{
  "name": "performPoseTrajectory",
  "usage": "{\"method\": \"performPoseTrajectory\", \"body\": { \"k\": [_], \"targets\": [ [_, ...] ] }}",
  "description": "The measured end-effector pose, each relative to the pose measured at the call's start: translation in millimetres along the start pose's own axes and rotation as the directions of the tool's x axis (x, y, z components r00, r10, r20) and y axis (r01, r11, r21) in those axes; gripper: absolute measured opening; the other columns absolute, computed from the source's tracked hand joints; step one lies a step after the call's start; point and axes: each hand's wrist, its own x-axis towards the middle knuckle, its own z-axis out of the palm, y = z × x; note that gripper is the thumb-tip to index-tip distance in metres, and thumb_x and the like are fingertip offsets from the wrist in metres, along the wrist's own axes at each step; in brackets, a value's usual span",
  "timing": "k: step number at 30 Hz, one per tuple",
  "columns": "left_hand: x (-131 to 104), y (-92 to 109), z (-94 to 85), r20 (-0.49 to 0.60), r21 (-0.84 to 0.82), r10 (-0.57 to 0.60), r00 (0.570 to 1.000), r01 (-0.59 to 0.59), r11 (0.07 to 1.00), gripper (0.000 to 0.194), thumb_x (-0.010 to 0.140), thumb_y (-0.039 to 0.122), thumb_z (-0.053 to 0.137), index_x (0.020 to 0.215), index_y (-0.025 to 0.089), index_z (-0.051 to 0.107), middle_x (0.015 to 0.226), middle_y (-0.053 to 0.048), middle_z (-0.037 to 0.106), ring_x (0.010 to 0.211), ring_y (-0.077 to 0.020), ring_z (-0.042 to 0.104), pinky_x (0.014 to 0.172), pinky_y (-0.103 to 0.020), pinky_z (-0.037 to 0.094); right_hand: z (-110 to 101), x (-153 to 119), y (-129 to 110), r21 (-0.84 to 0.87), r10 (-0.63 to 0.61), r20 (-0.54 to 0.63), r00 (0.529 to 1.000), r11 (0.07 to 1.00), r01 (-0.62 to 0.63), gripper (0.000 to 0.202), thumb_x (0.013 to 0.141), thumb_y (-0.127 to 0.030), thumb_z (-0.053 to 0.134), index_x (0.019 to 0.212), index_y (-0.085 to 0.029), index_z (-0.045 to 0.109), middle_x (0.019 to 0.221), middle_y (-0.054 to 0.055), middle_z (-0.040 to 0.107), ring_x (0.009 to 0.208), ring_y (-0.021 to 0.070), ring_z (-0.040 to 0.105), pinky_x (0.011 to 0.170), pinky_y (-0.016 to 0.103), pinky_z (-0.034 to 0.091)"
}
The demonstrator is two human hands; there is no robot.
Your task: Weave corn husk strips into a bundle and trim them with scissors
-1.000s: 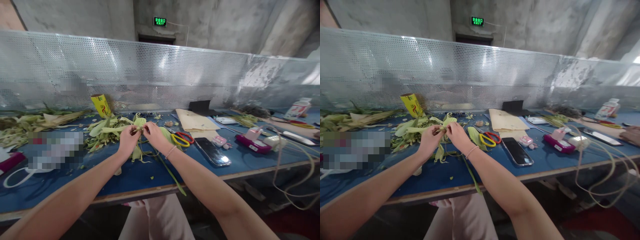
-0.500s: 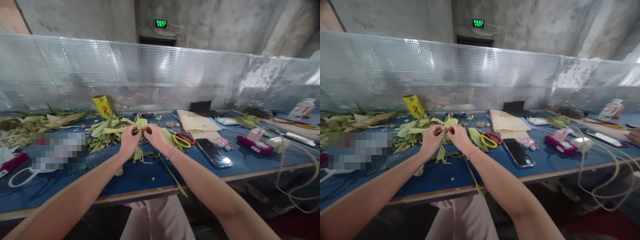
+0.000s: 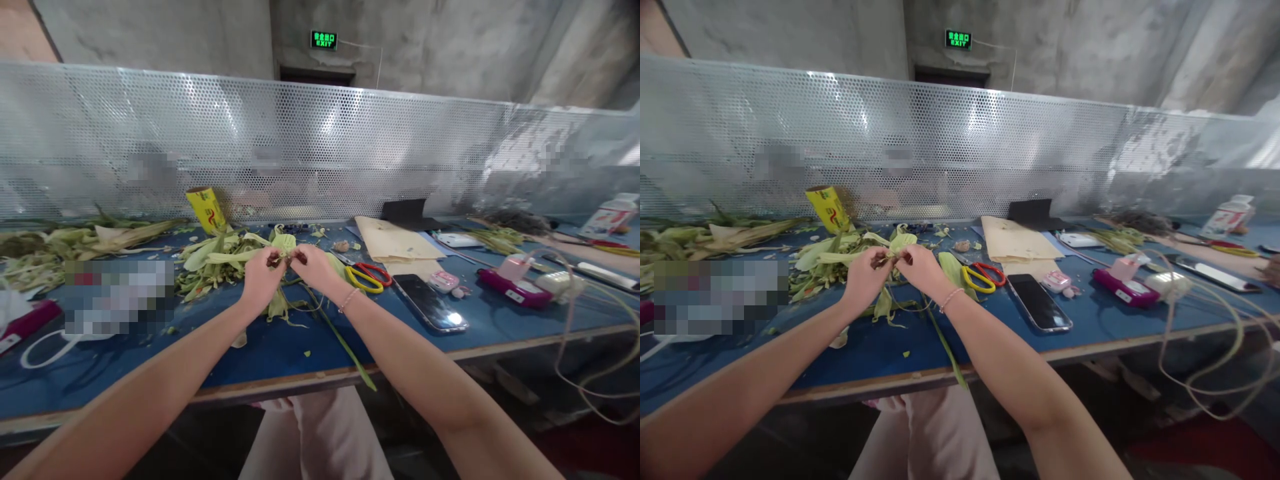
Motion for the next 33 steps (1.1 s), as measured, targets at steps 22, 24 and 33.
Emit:
{"method": "performPoseTrajectory", "body": {
  "k": [22,24,33],
  "targets": [
    [-2.0,1.2,0.5,0.018,0.014,0.027,0.999,-0.027,1.000,0.014,0.066,0.027,0.053,0.074,0.015,0.055,0.070,-0.003,0.061,0.065,-0.0147,0.057,0.065,-0.028,0.045,-0.3,-1.5,-4.8,0.807,0.291,0.365,0.884,0.375,-0.456,0.023,0.053,-0.025,0.069,0.064,-0.013,0.053,0.047,-0.010,0.040,0.036,-0.0012,0.028,0.038,0.015,0.023],
    [-2.1,1.6,0.1,0.023,0.008,0.028,0.999,-0.028,1.000,0.014,0.066,0.027,0.053,0.074,0.015,0.055,0.069,-0.003,0.060,0.065,-0.0147,0.056,0.064,-0.028,0.045,-2.6,-1.3,-4.7,0.785,0.265,0.402,0.876,0.393,-0.479,0.022,0.054,-0.025,0.068,0.066,-0.012,0.054,0.047,-0.010,0.039,0.037,-0.0010,0.027,0.038,0.016,0.023],
    [-2.1,2.2,-1.3,0.017,-0.056,0.015,1.000,-0.014,0.998,0.013,0.064,0.023,0.052,0.074,0.015,0.055,0.072,-0.003,0.061,0.068,-0.0144,0.057,0.066,-0.027,0.045,-11.0,-3.5,-8.5,0.705,0.175,0.433,0.884,0.545,-0.453,0.020,0.059,-0.025,0.065,0.065,-0.017,0.047,0.048,-0.009,0.041,0.042,0.0034,0.039,0.044,0.018,0.033]
  ]
}}
